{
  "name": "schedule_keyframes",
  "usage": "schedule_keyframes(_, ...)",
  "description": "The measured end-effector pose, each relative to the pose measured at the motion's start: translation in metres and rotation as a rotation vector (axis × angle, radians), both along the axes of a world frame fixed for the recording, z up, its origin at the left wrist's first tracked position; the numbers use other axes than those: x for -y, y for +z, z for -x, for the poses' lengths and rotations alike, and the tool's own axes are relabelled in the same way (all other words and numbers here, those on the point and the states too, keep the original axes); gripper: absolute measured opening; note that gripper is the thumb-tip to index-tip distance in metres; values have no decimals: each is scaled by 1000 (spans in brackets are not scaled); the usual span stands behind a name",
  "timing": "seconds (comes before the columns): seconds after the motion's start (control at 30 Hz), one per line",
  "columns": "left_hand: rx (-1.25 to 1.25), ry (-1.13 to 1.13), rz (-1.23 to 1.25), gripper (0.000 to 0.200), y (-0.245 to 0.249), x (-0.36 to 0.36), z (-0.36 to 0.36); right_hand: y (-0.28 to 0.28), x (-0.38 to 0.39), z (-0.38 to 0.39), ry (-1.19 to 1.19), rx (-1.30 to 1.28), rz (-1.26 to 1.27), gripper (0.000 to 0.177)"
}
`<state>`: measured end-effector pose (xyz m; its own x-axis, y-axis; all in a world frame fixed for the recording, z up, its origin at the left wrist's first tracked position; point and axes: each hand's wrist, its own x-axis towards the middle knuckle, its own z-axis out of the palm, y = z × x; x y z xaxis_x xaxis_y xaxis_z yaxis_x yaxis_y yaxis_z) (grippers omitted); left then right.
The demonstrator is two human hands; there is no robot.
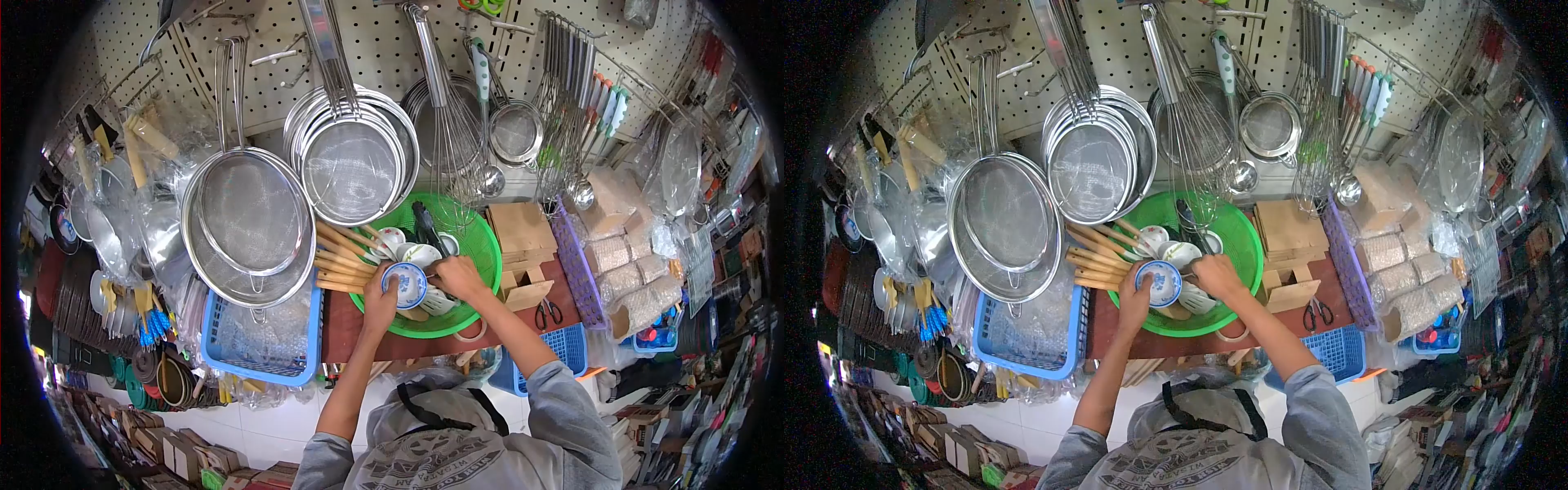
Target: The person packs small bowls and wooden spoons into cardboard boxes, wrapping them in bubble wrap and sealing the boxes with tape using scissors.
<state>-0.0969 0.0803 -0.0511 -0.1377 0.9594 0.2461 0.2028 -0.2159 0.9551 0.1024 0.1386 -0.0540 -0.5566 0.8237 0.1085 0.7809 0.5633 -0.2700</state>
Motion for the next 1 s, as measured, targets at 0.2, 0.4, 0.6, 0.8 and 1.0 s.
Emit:
schedule_keyframes(0.2,-39,-9,140,23,8,2,-1,-3,0,-3,-29,65,47,25)
schedule_keyframes(0.4,-14,7,231,42,0,0,-1,-2,7,-13,18,-142,55,23)
schedule_keyframes(0.6,-63,-135,314,45,-12,-5,5,27,21,-17,-203,-505,278,21)
schedule_keyframes(0.8,-46,-164,376,52,5,-1,1,44,46,-20,-21,-787,17,21)
schedule_keyframes(1.0,257,-228,456,64,-10,-9,4,36,63,-18,190,-479,-221,27)
